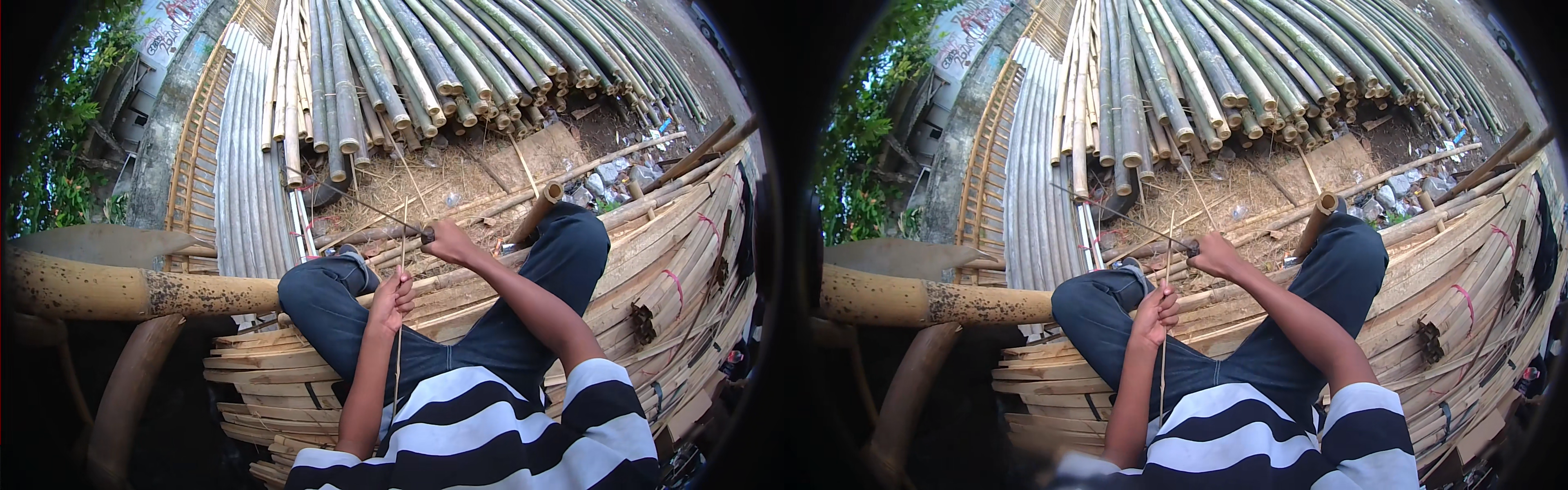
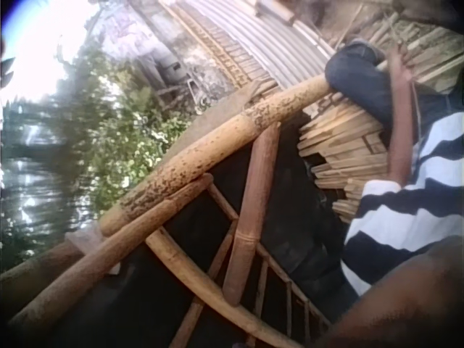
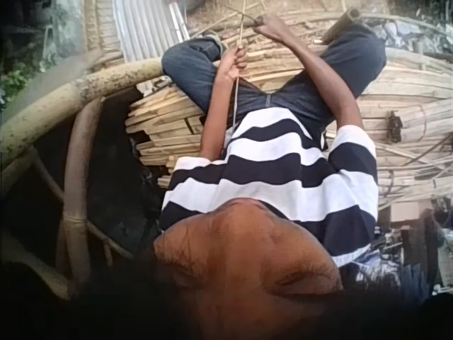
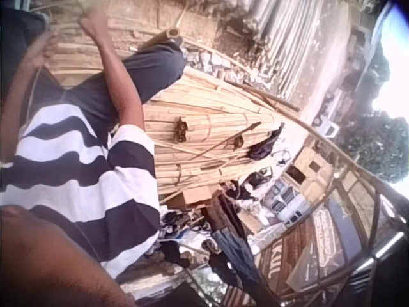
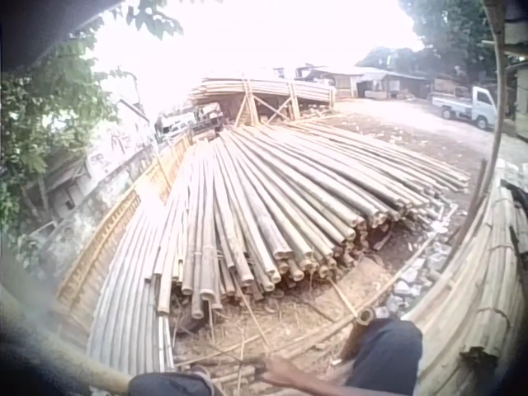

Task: Stripping a thin bamboo pole using a machete while sitting on a bamboo structure.

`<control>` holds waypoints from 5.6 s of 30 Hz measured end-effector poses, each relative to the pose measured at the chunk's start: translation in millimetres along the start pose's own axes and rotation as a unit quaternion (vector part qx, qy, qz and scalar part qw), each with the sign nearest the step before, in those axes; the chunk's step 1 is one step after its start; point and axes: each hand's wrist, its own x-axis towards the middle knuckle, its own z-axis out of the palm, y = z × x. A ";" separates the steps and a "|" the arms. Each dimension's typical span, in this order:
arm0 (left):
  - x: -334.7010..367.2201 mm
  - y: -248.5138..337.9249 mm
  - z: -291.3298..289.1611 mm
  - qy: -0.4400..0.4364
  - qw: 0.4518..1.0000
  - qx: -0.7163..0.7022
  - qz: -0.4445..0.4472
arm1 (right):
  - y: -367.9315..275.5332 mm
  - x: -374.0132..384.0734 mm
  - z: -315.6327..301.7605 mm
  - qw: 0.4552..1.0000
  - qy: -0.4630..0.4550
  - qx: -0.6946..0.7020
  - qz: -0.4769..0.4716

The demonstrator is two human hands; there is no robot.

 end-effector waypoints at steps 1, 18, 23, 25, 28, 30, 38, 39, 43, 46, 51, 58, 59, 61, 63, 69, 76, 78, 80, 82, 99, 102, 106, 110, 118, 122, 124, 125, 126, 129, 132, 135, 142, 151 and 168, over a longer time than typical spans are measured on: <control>-0.5 2.8 0.2 0.000 1.000 0.002 0.001 | 3.4 -1.0 14.0 0.999 -0.009 -0.037 -0.026; -0.9 1.1 -5.0 0.049 0.999 0.004 0.023 | 7.3 15.5 13.2 0.976 0.013 -0.215 -0.027; -15.3 -11.6 27.2 0.099 0.987 0.112 0.064 | 26.5 17.4 14.3 0.978 0.057 -0.193 -0.044; -37.1 -14.5 42.6 0.066 0.992 0.098 0.039 | 51.7 44.7 -13.6 0.983 0.066 -0.116 0.128; -48.6 -8.9 55.9 0.023 0.997 0.071 0.011 | 94.2 54.6 -31.1 0.968 0.100 -0.058 0.222; -32.9 0.7 31.7 -0.026 0.998 -0.060 -0.017 | 90.9 47.8 -26.3 0.965 0.188 0.076 0.166; -5.6 11.8 -0.9 -0.064 0.993 -0.090 -0.040 | 15.6 6.4 4.8 0.999 0.021 0.034 -0.007; -3.7 10.6 -0.6 -0.057 0.994 -0.088 -0.029 | 13.4 3.6 15.9 0.999 0.012 -0.008 -0.046; -13.7 7.7 -4.1 -0.097 0.974 -0.198 -0.047 | -19.7 -2.9 30.9 0.990 -0.029 -0.076 -0.119; -28.3 -8.7 14.2 -0.121 0.966 -0.225 -0.040 | 2.5 29.2 7.8 0.994 0.031 -0.097 -0.030; -40.4 -34.8 39.9 -0.129 0.972 -0.140 -0.139 | 67.7 59.3 -40.5 0.975 0.129 0.030 0.179; -8.3 -2.3 -1.7 -0.086 0.980 -0.163 -0.078 | 18.4 9.6 -18.7 0.997 0.072 0.038 0.012; -8.6 -3.1 2.8 -0.085 0.980 -0.162 -0.082 | 2.3 -0.2 -13.0 0.999 0.049 0.015 -0.017; -8.9 -6.6 16.4 0.039 0.998 0.041 0.023 | -12.7 -7.3 4.8 0.996 -0.048 -0.071 -0.034; -10.4 -11.5 22.4 0.089 0.991 0.083 0.056 | -16.0 -3.5 14.3 0.988 -0.070 -0.131 -0.045; -64.9 -46.1 70.4 0.097 0.979 0.170 0.056 | 67.4 62.3 -19.3 0.974 0.120 -0.004 0.193; -44.5 -5.9 15.0 -0.062 0.994 -0.076 -0.047 | 64.4 41.2 -29.2 0.935 0.193 0.219 0.202; -38.1 2.8 5.9 -0.101 0.982 -0.140 -0.080 | 53.2 28.4 -29.8 0.963 0.168 0.135 0.164; -33.9 11.5 -0.2 -0.094 0.980 -0.158 -0.072 | 43.5 22.3 -22.8 0.984 0.121 0.081 0.101; -26.4 16.4 -6.1 -0.089 0.980 -0.165 -0.072 | 31.4 15.7 -15.3 0.993 0.075 0.000 0.094; 4.3 -6.7 -23.0 -0.025 1.000 0.001 0.013 | 7.0 -8.7 43.9 0.990 -0.078 -0.114 -0.025; 11.2 -15.5 -22.3 -0.011 0.997 0.044 0.060 | 8.3 -6.7 47.5 0.985 -0.073 -0.149 -0.047; 11.9 -26.4 -20.1 0.032 0.988 0.110 0.107 | 10.2 -2.0 48.5 0.979 -0.101 -0.174 -0.036; -4.0 -45.9 -9.3 0.047 0.975 0.177 0.122 | 80.5 31.4 29.0 0.975 0.044 -0.076 0.203; 11.3 -18.1 -31.4 -0.072 0.989 -0.119 -0.041 | 89.1 34.2 0.7 0.946 0.119 0.197 0.227; 12.9 -13.7 -19.9 -0.052 0.991 -0.100 -0.067 | 42.9 21.0 6.4 0.993 0.006 0.072 0.094; 16.5 -19.3 -34.9 -0.049 0.994 -0.088 -0.039 | 40.5 15.9 23.7 0.997 -0.021 0.021 0.066; 16.8 -19.9 -36.1 -0.044 0.996 -0.076 -0.010 | 37.6 12.4 32.9 0.998 -0.053 -0.026 0.035; 17.1 -22.3 -36.7 -0.043 0.996 -0.078 -0.009 | 35.2 10.3 40.6 0.994 -0.084 -0.072 0.004; 19.5 -29.8 -33.0 0.038 0.999 0.006 0.033 | 35.9 4.0 57.9 0.986 -0.110 -0.125 -0.022; 12.8 -32.7 -28.8 0.061 0.994 0.058 0.075 | 33.0 9.1 60.6 0.976 -0.129 -0.172 -0.032; -3.4 -46.7 -17.7 0.066 0.993 0.083 0.056 | 58.6 30.8 36.7 0.984 -0.023 -0.152 0.092; 6.7 -18.5 -16.3 -0.056 0.997 -0.044 0.017 | 114.8 33.2 -8.8 0.962 0.148 0.033 0.227; 22.0 -14.3 -34.3 -0.122 0.960 -0.219 -0.126 | 38.7 20.1 30.9 0.995 -0.016 -0.083 0.044; 19.2 -22.9 -29.2 -0.095 0.985 -0.140 -0.014 | 21.5 5.1 34.1 0.982 -0.137 -0.130 0.003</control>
